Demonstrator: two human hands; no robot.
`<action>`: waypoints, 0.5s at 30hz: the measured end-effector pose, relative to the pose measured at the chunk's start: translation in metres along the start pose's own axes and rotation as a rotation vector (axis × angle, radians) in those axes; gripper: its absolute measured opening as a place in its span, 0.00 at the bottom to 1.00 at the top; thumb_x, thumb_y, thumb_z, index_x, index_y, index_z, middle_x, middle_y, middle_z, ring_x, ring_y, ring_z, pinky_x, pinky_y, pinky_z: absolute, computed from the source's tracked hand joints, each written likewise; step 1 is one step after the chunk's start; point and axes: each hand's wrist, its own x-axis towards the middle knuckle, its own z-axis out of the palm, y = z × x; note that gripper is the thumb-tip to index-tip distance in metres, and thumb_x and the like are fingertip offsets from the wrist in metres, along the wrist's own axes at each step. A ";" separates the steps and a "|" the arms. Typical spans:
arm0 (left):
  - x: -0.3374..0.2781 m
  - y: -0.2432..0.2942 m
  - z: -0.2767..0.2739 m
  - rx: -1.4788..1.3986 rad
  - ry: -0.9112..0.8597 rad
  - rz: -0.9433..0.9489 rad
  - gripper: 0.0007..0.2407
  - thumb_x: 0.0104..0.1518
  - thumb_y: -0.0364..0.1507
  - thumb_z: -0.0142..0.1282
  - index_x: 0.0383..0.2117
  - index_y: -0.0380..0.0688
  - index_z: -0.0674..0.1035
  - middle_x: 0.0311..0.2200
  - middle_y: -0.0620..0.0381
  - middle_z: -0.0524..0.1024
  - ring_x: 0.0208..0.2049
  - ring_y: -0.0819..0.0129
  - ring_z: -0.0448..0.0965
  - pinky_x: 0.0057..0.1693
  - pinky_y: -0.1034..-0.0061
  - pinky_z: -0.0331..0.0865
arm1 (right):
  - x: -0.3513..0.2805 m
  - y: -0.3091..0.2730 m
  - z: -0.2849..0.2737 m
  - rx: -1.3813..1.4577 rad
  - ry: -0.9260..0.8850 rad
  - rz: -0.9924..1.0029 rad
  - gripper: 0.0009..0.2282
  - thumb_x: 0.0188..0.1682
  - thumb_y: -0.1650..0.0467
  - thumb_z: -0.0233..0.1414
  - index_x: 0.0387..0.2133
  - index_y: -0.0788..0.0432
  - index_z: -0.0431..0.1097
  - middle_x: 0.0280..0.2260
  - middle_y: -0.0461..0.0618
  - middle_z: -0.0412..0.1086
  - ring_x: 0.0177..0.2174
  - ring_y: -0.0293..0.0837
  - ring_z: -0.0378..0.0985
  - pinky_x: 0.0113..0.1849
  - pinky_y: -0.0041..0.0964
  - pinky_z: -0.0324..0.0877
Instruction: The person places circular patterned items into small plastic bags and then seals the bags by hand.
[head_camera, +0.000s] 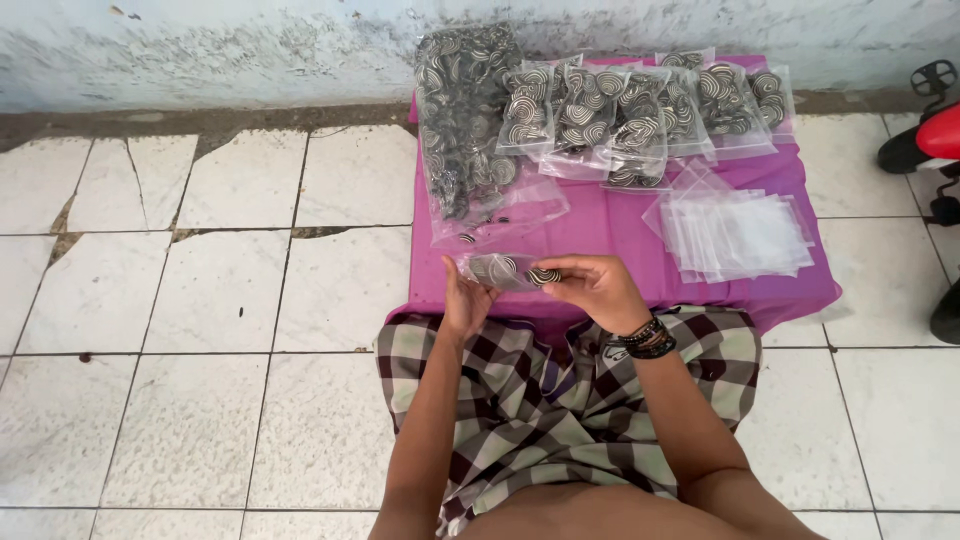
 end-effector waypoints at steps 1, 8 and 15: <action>0.005 -0.004 -0.007 0.003 -0.002 0.001 0.37 0.59 0.66 0.32 0.53 0.51 0.81 0.51 0.53 0.82 0.52 0.56 0.82 0.60 0.62 0.76 | 0.000 0.002 -0.001 0.002 0.001 -0.003 0.16 0.45 0.80 0.62 0.47 0.73 0.76 0.38 0.62 0.80 0.38 0.41 0.82 0.40 0.32 0.80; 0.015 -0.014 -0.024 0.004 0.047 -0.009 0.37 0.59 0.66 0.36 0.57 0.49 0.78 0.53 0.52 0.81 0.51 0.53 0.83 0.58 0.60 0.77 | -0.005 0.007 -0.008 0.017 0.126 0.001 0.16 0.43 0.81 0.63 0.47 0.73 0.76 0.38 0.63 0.80 0.37 0.41 0.82 0.40 0.31 0.80; 0.011 -0.010 -0.017 -0.003 0.103 -0.014 0.37 0.57 0.66 0.40 0.56 0.47 0.79 0.51 0.53 0.82 0.49 0.56 0.84 0.57 0.61 0.79 | -0.001 0.015 -0.009 0.059 0.209 0.016 0.18 0.41 0.83 0.63 0.47 0.73 0.76 0.36 0.62 0.79 0.35 0.43 0.83 0.38 0.33 0.82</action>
